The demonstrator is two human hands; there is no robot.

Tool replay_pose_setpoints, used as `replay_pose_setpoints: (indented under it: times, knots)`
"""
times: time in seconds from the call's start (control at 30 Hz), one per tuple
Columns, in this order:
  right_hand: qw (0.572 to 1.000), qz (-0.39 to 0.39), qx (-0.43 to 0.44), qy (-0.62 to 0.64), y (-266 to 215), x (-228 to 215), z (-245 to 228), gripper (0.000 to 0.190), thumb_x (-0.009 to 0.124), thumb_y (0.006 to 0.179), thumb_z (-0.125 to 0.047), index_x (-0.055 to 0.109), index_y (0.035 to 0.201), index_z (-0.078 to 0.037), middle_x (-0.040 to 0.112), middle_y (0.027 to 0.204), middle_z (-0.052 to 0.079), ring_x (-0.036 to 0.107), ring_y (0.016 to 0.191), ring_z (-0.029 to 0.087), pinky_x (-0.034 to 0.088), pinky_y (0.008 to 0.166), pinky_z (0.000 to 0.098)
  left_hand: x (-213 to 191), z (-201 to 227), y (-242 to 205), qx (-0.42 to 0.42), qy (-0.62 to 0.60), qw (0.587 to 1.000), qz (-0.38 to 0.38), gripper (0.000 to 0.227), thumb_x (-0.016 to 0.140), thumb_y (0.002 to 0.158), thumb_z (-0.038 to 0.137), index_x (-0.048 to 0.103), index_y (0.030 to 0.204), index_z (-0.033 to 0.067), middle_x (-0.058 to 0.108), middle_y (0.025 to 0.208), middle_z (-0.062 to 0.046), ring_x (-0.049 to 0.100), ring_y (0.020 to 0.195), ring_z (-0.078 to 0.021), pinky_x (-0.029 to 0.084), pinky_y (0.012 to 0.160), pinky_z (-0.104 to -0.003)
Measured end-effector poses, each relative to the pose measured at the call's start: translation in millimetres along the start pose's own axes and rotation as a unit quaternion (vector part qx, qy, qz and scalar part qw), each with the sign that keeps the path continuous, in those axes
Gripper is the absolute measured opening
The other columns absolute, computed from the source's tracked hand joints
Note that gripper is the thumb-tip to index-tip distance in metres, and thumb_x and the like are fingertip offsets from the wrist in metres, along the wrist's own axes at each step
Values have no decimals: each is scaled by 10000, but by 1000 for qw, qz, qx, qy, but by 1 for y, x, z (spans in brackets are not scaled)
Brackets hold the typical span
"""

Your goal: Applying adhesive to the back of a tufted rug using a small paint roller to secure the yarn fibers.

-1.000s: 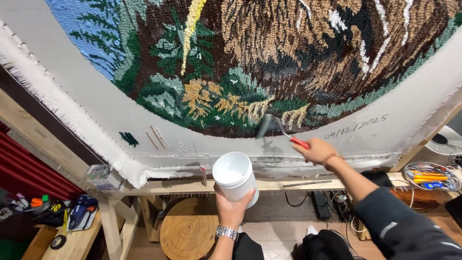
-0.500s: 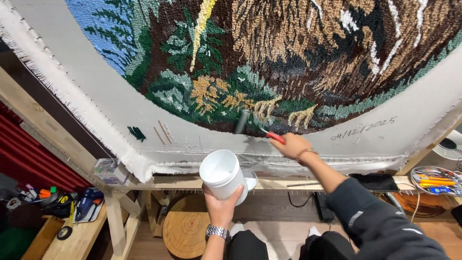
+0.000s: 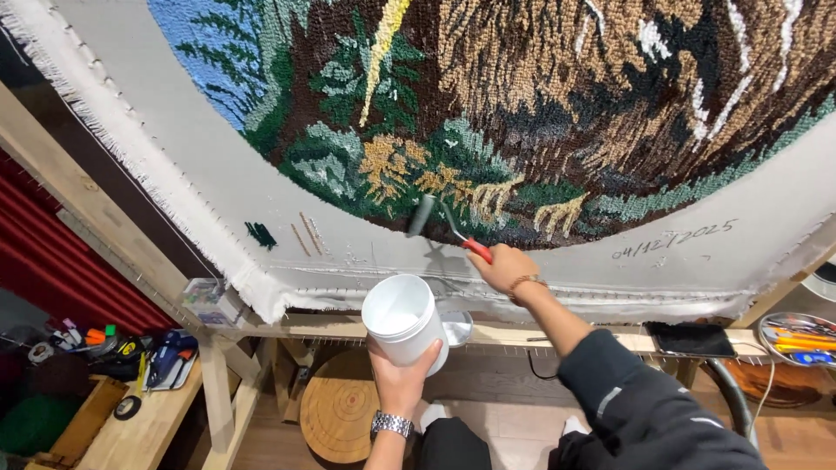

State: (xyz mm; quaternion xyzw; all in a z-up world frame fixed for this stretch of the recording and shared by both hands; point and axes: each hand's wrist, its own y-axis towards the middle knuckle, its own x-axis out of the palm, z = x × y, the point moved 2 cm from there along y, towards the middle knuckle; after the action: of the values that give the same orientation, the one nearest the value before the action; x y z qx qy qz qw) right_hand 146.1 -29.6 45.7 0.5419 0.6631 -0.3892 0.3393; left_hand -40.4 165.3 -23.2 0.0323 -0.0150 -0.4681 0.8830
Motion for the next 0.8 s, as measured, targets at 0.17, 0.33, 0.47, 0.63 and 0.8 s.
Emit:
replay_pose_setpoints:
  times: [0.17,0.33,0.47,0.63,0.8]
  knots:
    - [999,5,40,8,-17,-6,89,555,457,1061,-616,643,828,-148,509,584,-34,404,455,96,387,450,240,1,-10,4,-8,11,1000,-4,1094,989,521,320,450,1452,122,593,1435,-95,586,1325,-256,507,1110,-423]
    - [997,-12,70,10,-12,3,94,554,448,1062,-628,635,848,-152,499,603,-59,410,462,64,414,432,201,6,-5,-5,-45,7,999,-11,1088,986,520,305,444,1448,138,600,1430,-86,592,1312,-249,524,1096,-427]
    - [999,-3,10,53,-2,11,11,526,449,1084,-589,609,826,-159,518,636,-55,410,490,64,430,464,210,5,-7,-8,-49,1,999,-1,1107,992,516,277,444,1468,141,586,1453,-90,577,1338,-254,491,1135,-423]
    - [1000,24,-12,1,11,9,-16,570,442,1032,-655,670,906,-149,653,720,28,586,586,203,471,548,349,-2,-9,0,-28,15,999,8,1114,996,515,279,442,1471,131,579,1453,-97,566,1344,-258,470,1147,-429]
    - [1000,2,3,-3,-4,-7,62,526,443,1054,-642,561,808,-193,507,622,-56,378,486,59,402,460,218,-4,-10,4,-53,25,998,4,1100,983,510,315,453,1456,129,596,1446,-99,584,1330,-260,498,1127,-438]
